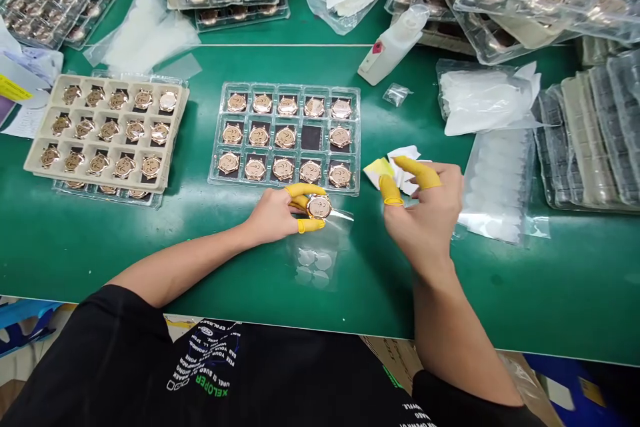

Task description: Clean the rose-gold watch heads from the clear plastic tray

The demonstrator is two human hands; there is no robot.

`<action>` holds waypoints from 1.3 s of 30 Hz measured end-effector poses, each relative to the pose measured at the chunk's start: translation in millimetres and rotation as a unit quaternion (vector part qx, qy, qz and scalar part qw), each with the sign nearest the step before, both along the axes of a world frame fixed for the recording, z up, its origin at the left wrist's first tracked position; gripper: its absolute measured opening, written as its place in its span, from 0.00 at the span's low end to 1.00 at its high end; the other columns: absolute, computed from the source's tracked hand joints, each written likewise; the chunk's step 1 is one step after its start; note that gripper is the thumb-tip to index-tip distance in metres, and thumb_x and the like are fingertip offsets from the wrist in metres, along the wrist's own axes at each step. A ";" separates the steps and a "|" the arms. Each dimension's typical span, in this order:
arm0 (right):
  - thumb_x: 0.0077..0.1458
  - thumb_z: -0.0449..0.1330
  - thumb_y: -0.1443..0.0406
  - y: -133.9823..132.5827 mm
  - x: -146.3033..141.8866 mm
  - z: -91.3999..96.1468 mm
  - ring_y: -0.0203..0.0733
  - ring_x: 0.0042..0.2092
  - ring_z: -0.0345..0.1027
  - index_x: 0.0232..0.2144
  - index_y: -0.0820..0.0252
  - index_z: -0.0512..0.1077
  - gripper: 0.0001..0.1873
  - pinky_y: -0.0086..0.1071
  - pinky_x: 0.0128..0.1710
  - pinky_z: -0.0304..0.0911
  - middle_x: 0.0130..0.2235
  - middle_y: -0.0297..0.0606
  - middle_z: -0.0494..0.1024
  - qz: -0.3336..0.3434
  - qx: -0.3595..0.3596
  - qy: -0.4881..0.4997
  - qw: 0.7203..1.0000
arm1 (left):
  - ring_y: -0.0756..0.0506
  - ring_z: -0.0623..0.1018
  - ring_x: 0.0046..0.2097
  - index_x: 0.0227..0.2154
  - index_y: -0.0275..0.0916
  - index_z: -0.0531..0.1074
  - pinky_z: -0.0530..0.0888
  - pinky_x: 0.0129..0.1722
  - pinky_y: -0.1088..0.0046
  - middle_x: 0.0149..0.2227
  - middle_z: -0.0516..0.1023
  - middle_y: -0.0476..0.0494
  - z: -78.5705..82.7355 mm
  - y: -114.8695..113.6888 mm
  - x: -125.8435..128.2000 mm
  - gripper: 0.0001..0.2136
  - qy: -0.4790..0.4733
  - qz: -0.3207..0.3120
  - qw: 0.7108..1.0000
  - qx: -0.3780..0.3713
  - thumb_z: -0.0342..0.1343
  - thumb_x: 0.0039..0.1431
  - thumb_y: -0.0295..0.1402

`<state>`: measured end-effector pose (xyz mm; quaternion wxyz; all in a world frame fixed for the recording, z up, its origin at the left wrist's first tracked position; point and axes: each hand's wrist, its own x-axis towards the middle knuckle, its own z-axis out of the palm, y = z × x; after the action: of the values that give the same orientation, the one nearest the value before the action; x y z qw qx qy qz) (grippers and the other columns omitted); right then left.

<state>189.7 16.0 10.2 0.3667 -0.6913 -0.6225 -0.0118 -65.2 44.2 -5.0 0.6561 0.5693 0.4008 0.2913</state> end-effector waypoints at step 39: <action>0.63 0.64 0.60 80.9 -86.6 27.8 0.40 0.36 0.69 0.47 0.55 0.76 0.11 0.38 0.40 0.63 0.38 0.36 0.78 0.190 -0.152 0.214 0.946 | 0.44 0.89 0.40 0.52 0.38 0.80 0.85 0.50 0.65 0.37 0.89 0.45 2.8 -1.3 -1.3 0.22 0.037 -0.038 0.996 0.070 0.69 0.58 0.44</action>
<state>103.1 97.0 38.0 0.3773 -0.5937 -0.6439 0.3008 -66.5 42.8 -2.2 0.6101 0.6389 0.3814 0.2723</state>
